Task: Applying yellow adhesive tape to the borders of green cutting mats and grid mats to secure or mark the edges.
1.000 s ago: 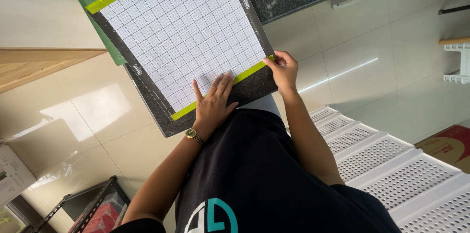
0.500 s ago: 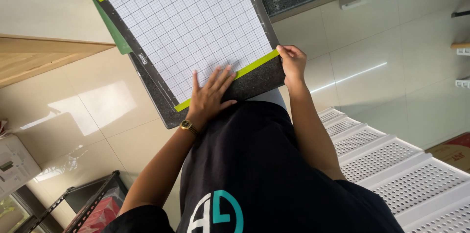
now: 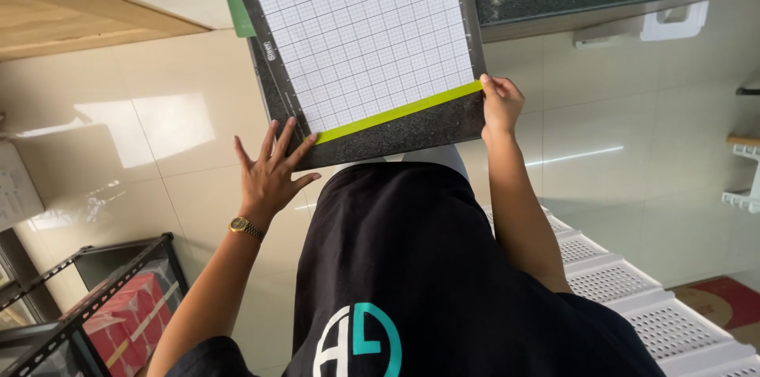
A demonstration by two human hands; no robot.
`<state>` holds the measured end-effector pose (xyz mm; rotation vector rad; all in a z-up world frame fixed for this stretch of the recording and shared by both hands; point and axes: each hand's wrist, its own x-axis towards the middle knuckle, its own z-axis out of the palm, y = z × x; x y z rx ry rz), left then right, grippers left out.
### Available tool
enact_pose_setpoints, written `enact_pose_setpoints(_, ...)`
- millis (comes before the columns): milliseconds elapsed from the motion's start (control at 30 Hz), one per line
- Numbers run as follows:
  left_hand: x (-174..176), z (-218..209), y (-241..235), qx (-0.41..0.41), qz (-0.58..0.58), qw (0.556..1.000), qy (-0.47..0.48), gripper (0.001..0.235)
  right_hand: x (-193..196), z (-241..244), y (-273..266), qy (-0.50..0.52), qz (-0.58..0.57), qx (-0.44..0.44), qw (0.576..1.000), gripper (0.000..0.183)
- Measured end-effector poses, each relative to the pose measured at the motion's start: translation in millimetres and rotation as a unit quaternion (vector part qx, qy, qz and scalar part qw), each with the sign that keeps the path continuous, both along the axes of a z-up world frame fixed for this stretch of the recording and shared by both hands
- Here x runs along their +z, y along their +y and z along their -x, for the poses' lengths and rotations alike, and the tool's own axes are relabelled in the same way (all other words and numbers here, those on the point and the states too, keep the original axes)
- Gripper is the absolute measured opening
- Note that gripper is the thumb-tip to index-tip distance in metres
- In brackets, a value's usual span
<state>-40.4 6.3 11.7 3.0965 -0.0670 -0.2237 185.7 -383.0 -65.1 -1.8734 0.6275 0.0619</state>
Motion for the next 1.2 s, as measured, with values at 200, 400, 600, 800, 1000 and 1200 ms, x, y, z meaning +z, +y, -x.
enact_pose_setpoints(200,11.3,36.3,10.2,0.118,0.063,0.990,0.035,0.075,16.1,-8.3,-3.7,0.067,-0.060,0.020,0.996,0.022)
enact_pose_setpoints(400,-13.4,64.8,8.4,0.372,0.315,0.865,-0.116,0.058,45.4,-40.2,-6.5,0.083,-0.082,0.090,0.989,0.024)
enact_pose_setpoints(600,-40.1,85.7,-0.3,0.427,0.330,0.841,-0.036,0.011,56.9,-83.9,0.5,0.072,0.012,0.232,0.970,0.016)
enact_pose_setpoints(800,-49.8,80.6,-2.0,0.457,0.324,0.828,0.031,0.044,13.1,-105.9,-4.4,0.000,0.167,0.272,0.948,0.021)
enact_pose_setpoints(1000,-44.3,67.9,-8.9,0.460,0.326,0.825,0.046,0.068,-17.8,-106.7,-10.9,0.086,0.149,0.271,0.947,0.027)
enact_pose_setpoints(1200,-46.4,56.1,-18.6,0.390,0.410,0.814,0.130,0.053,64.5,-63.5,-11.2,0.209,-0.070,0.252,0.942,0.035)
